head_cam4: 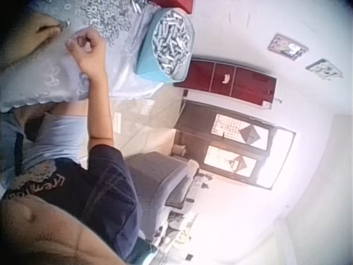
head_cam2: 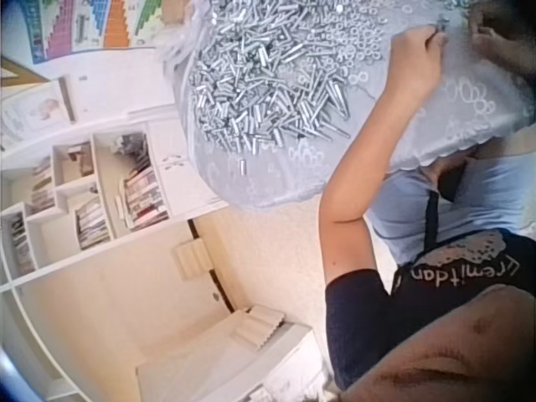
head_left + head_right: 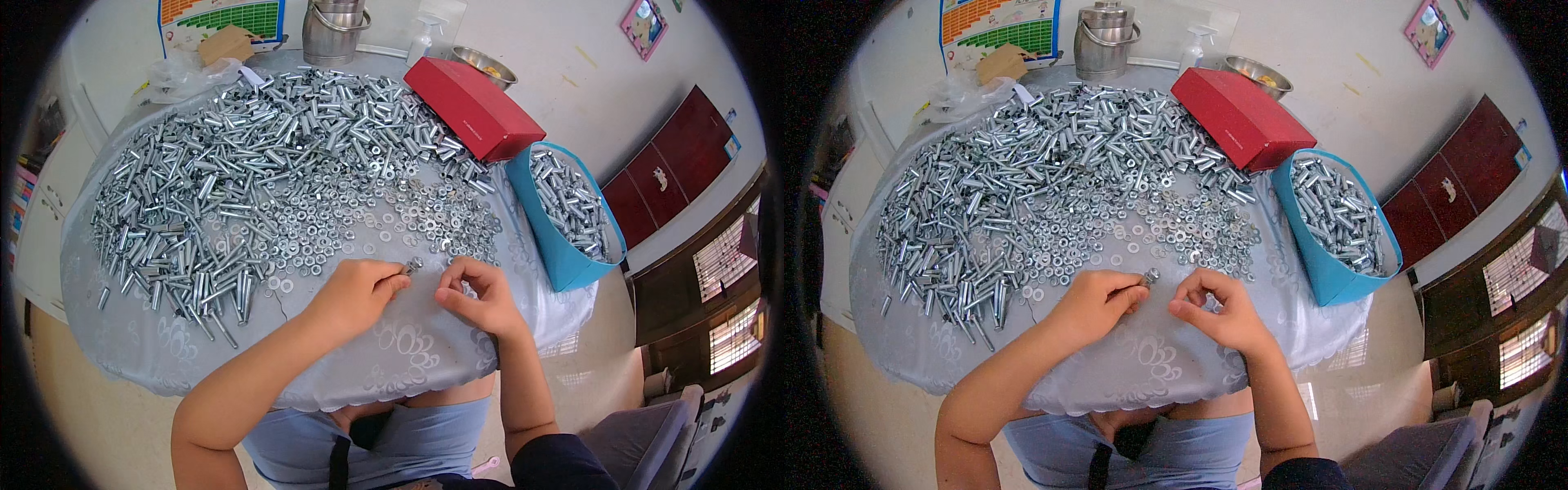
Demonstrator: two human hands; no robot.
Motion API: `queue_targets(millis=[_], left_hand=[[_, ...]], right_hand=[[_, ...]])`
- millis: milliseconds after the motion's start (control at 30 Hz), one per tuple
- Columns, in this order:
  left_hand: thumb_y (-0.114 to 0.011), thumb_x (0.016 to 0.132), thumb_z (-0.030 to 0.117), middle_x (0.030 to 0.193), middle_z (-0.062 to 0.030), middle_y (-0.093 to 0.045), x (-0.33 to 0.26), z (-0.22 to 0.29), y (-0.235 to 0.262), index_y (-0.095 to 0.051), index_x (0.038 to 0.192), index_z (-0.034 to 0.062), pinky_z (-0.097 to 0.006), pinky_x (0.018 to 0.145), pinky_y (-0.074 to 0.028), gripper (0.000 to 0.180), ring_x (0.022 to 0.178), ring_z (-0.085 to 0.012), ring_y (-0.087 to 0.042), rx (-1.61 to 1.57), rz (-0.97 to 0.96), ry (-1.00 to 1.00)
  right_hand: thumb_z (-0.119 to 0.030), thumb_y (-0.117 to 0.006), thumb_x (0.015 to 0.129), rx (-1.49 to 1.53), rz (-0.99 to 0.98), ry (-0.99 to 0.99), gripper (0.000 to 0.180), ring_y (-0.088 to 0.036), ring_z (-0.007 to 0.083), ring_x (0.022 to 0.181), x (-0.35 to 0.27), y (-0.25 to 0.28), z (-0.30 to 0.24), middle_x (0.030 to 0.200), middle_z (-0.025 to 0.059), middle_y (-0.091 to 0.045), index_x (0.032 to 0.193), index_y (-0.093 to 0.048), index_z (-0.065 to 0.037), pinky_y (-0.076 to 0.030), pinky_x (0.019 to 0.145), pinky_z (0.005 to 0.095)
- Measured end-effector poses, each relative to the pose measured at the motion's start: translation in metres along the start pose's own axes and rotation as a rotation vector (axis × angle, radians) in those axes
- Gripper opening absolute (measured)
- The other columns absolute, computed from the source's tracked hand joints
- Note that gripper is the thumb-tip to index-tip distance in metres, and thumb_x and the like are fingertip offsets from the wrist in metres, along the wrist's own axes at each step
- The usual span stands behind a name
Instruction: The person repeatedly picks up bolts, washers, and nuts from a large pile on a table, threads the washers and nuts onto the bolts by hand, and places the assembled fasteners into a blue bin. The process is continuous and repetitive throughout the clip.
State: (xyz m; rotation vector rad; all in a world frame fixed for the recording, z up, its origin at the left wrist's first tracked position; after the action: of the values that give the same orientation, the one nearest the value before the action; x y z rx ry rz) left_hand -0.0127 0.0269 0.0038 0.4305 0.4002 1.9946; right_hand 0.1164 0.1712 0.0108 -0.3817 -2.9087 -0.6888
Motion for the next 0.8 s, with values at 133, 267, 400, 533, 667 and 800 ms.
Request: queue_targets(millis=[133, 267, 400, 533, 667, 800], left_hand=[[-0.058, 0.083, 0.014, 0.066, -0.0137, -0.060, -0.003, 0.000, 0.000, -0.062, 0.089, -0.0001, -0.030, 0.057, -0.045, 0.016, 0.058, -0.0221, -0.058, 0.066, 0.037, -0.092], [-0.058, 0.084, 0.015, 0.064, -0.0133, -0.059, -0.002, 0.002, -0.003, -0.062, 0.087, -0.0005, -0.030, 0.055, -0.044, 0.016, 0.056, -0.0223, -0.057, 0.041, 0.063, -0.121], [-0.058, 0.084, 0.016, 0.065, -0.0136, -0.059, -0.001, 0.000, -0.003, -0.062, 0.087, -0.0009, -0.030, 0.055, -0.044, 0.018, 0.056, -0.0218, -0.057, 0.023, 0.067, -0.062], [-0.058, 0.084, 0.016, 0.065, -0.0136, -0.059, -0.002, 0.001, -0.003, -0.061, 0.086, -0.0012, -0.030, 0.054, -0.044, 0.018, 0.056, -0.0210, -0.057, 0.060, 0.069, -0.082], [-0.058, 0.084, 0.017, 0.064, -0.0133, -0.059, -0.002, 0.005, -0.002, -0.061, 0.086, -0.0011, -0.030, 0.054, -0.044, 0.018, 0.056, -0.0210, -0.058, 0.052, 0.068, -0.092], [-0.058, 0.084, 0.018, 0.067, -0.0160, -0.058, 0.000, 0.000, -0.003, -0.061, 0.085, -0.0004, -0.035, 0.056, -0.043, 0.019, 0.061, -0.0284, -0.057, 0.034, 0.059, -0.077]], right_hand=[[-0.004, -0.070, 0.072, 0.155, 0.078, -0.059, 0.037, -0.040, 0.0066, 0.066, 0.006, -0.014, -0.019, 0.071, -0.0046, -0.045, 0.106, -0.055, -0.004, -0.034, 0.062, 0.0206], [-0.004, -0.070, 0.072, 0.109, 0.037, -0.079, 0.031, -0.039, 0.0064, 0.066, 0.004, -0.012, -0.019, 0.071, -0.0045, -0.046, 0.099, -0.057, -0.003, -0.034, 0.062, 0.0202], [-0.006, -0.070, 0.071, 0.076, 0.050, -0.118, 0.032, -0.040, 0.0072, 0.068, -0.003, 0.001, -0.004, 0.073, -0.0036, -0.047, 0.102, -0.060, -0.003, -0.035, 0.063, 0.0209], [0.001, -0.067, 0.070, 0.115, 0.077, -0.059, 0.027, -0.043, 0.0070, 0.074, 0.007, -0.011, -0.019, 0.082, -0.0033, -0.049, 0.096, -0.060, -0.003, -0.035, 0.068, 0.0207], [0.003, -0.067, 0.070, -0.055, -0.010, 0.012, 0.041, -0.043, 0.0080, 0.076, 0.004, -0.002, -0.009, 0.085, -0.0024, -0.048, 0.109, -0.056, -0.004, -0.036, 0.070, 0.0215], [0.002, -0.065, 0.073, 0.110, 0.096, -0.066, 0.043, -0.045, 0.0089, 0.077, 0.002, -0.001, -0.008, 0.086, -0.0004, -0.050, 0.114, -0.057, -0.006, -0.038, 0.071, 0.0219]])
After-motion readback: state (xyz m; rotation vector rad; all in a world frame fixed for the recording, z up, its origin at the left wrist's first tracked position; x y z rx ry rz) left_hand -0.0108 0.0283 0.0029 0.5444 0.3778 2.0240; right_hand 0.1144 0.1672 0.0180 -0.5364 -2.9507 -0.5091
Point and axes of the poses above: each hand's wrist, its own x-axis towards the middle knuckle, its own y-axis out of the back of the hand, z = x × y, the point moved 3 cm from there along x, towards the middle knuckle
